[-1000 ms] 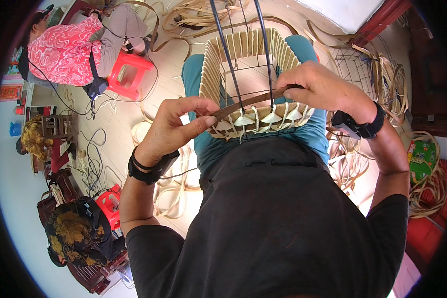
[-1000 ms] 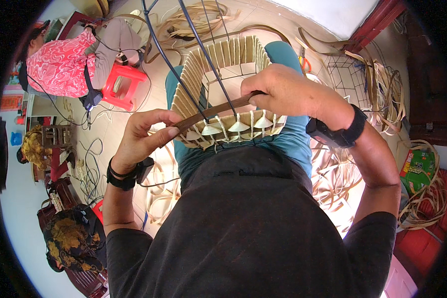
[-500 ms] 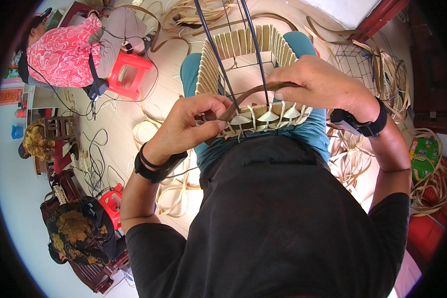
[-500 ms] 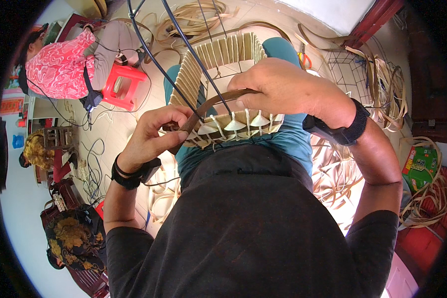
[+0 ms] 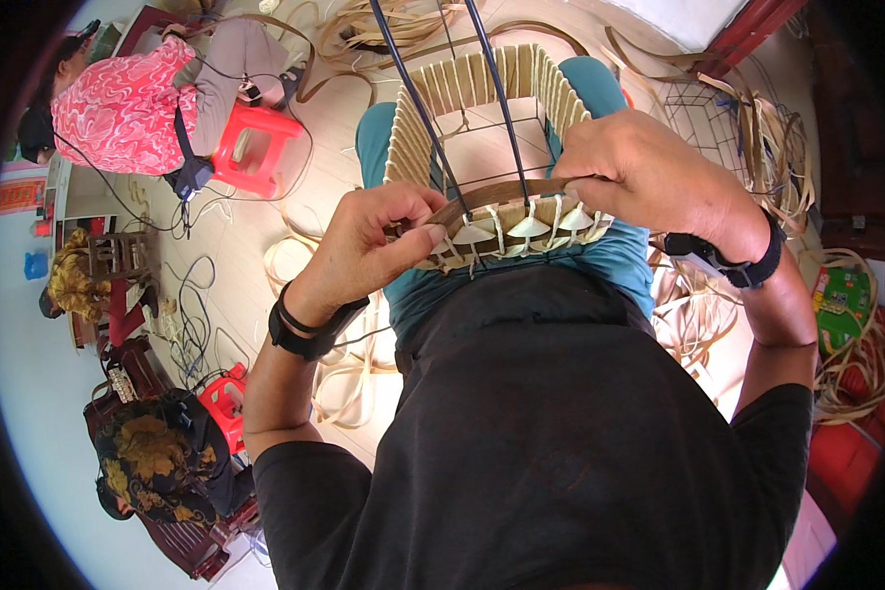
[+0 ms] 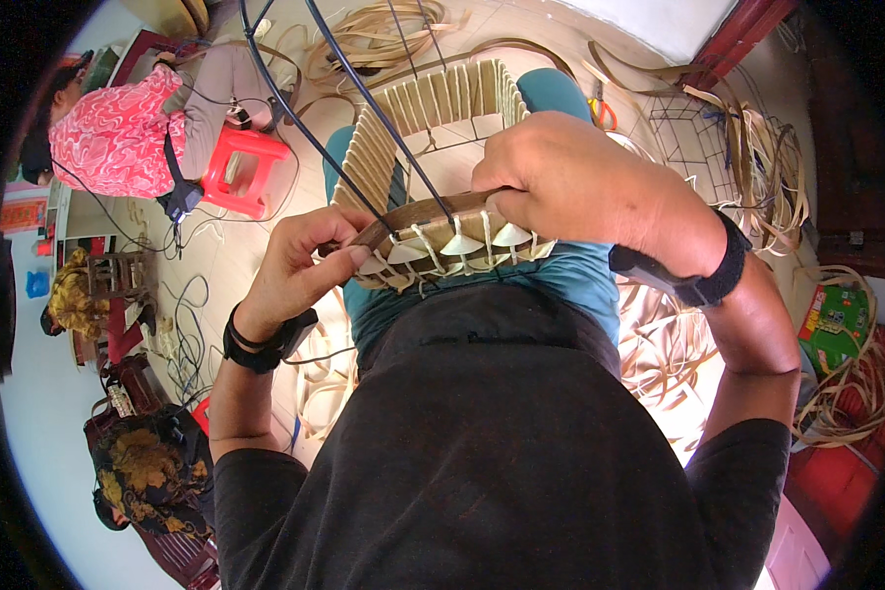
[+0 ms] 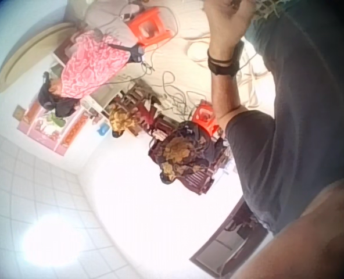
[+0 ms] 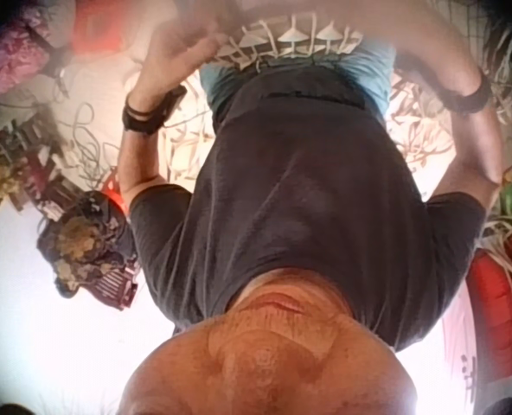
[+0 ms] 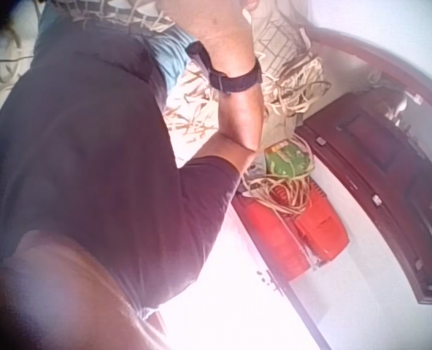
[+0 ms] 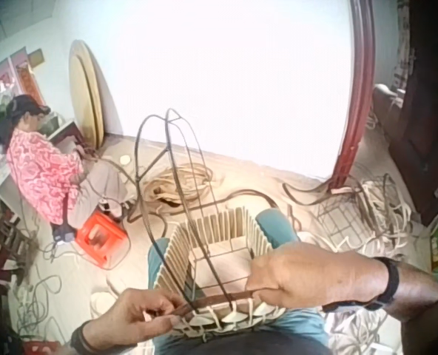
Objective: The person weaves a basket by cutting strips of material with shears and then threading long flat strips through the wire frame.
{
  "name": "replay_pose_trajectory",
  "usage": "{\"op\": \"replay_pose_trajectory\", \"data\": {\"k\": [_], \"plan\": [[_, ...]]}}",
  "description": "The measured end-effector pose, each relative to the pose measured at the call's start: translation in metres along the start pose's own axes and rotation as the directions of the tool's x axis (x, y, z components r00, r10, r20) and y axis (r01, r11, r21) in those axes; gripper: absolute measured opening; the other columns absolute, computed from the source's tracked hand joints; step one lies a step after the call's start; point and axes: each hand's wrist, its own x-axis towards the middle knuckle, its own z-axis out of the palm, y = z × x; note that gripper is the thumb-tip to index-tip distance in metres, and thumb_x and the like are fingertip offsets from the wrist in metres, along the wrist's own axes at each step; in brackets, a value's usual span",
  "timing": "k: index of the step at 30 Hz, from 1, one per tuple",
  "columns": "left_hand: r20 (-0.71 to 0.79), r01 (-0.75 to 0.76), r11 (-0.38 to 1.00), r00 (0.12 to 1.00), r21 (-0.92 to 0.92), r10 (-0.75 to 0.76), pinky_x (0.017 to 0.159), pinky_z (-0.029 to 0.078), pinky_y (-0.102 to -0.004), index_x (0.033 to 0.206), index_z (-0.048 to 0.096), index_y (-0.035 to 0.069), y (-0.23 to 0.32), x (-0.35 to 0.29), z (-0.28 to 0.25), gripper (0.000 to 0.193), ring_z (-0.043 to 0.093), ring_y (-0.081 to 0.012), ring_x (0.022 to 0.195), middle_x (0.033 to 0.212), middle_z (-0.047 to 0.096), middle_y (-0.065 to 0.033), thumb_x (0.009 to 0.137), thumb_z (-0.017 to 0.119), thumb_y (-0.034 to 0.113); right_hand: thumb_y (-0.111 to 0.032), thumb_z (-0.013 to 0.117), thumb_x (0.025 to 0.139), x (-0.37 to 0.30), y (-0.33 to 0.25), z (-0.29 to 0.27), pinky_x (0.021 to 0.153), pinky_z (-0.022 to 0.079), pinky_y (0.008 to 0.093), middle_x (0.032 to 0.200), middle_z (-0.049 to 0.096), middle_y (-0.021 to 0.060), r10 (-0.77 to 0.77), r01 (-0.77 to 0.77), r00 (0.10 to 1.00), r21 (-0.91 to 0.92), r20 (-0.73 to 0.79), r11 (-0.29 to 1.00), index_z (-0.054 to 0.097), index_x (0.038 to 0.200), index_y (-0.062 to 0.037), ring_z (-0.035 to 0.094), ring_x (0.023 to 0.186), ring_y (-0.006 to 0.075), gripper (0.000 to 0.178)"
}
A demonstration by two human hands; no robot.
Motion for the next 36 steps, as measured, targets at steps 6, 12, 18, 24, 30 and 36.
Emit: {"op": "replay_pose_trajectory", "data": {"k": [6, 12, 18, 24, 30, 36], "plan": [[0.021, -0.177, 0.965, 0.984, 0.194, 0.177, 0.081, 0.046, -0.0319, 0.072, 0.059, -0.002, -0.004, 0.000, 0.003, 0.013, 0.062, -0.0215, 0.095, 0.096, 0.065, -0.0140, 0.082, 0.060, 0.007, -0.008, 0.060, 0.076, -0.008, -0.021, 0.010, 0.068, 0.048, 0.0457, 0.073, 0.062, 0.0178, -0.044, 0.033, 0.971, -0.051, -0.234, 0.998, 0.064, 0.093, -0.0047, 0.062, 0.076, 0.0370, 0.017], [0.076, -0.355, 0.908, 0.935, 0.222, 0.347, 0.072, 0.046, -0.0323, 0.071, 0.054, 0.001, -0.002, 0.006, 0.008, 0.017, 0.059, -0.0241, 0.085, 0.093, 0.065, -0.0175, 0.074, 0.067, 0.011, -0.009, 0.060, 0.078, -0.013, -0.026, 0.024, 0.065, 0.049, 0.0458, 0.072, 0.062, 0.0188, 0.123, -0.134, 0.974, -0.050, -0.191, 0.990, 0.065, 0.102, -0.0069, 0.062, 0.069, 0.0373, 0.024], [0.073, -0.002, 0.961, 0.997, -0.278, 0.023, 0.087, 0.046, -0.0283, 0.083, 0.058, 0.000, -0.005, 0.000, -0.002, 0.009, 0.059, -0.0173, 0.093, 0.096, 0.063, -0.0099, 0.075, 0.061, -0.001, -0.006, 0.058, 0.076, -0.011, -0.019, 0.021, 0.065, 0.048, 0.0461, 0.070, 0.061, 0.0201, 0.124, -0.110, 0.979, 0.092, -0.159, 0.990, 0.067, 0.093, -0.0058, 0.062, 0.069, 0.0375, 0.020], [0.034, 0.009, 0.945, 0.999, -0.327, 0.002, 0.082, 0.047, -0.0229, 0.111, 0.049, 0.004, -0.011, 0.007, 0.008, 0.040, 0.057, -0.0076, 0.094, 0.102, 0.062, -0.0030, 0.080, 0.074, 0.001, -0.006, 0.057, 0.075, -0.011, -0.019, 0.023, 0.065, 0.048, 0.0462, 0.068, 0.060, 0.0201, 0.134, -0.121, 0.979, 0.091, -0.152, 0.988, 0.067, 0.090, -0.0060, 0.062, 0.068, 0.0376, 0.018], [-0.040, -0.086, 0.995, 0.996, -0.048, 0.084, 0.074, 0.048, -0.0221, 0.113, 0.056, 0.000, -0.002, 0.013, 0.023, 0.041, 0.059, -0.0080, 0.084, 0.092, 0.066, -0.0031, 0.078, 0.076, 0.004, -0.007, 0.058, 0.075, -0.015, -0.022, 0.028, 0.065, 0.048, 0.0465, 0.068, 0.060, 0.0200, 0.100, -0.090, 0.978, 0.063, -0.185, 0.994, 0.065, 0.088, -0.0054, 0.062, 0.068, 0.0377, 0.014], [-0.175, -0.078, 0.997, 0.981, 0.006, 0.078, 0.066, 0.048, -0.0215, 0.098, 0.064, -0.002, -0.002, 0.020, 0.039, 0.025, 0.059, -0.0069, 0.073, 0.083, 0.066, -0.0023, 0.080, 0.076, 0.010, -0.005, 0.059, 0.081, -0.029, -0.033, 0.036, 0.063, 0.048, 0.0424, 0.077, 0.063, 0.0191, 0.119, -0.109, 0.975, 0.066, -0.188, 0.992, 0.062, 0.112, -0.0057, 0.063, 0.071, 0.0367, 0.032]]}}
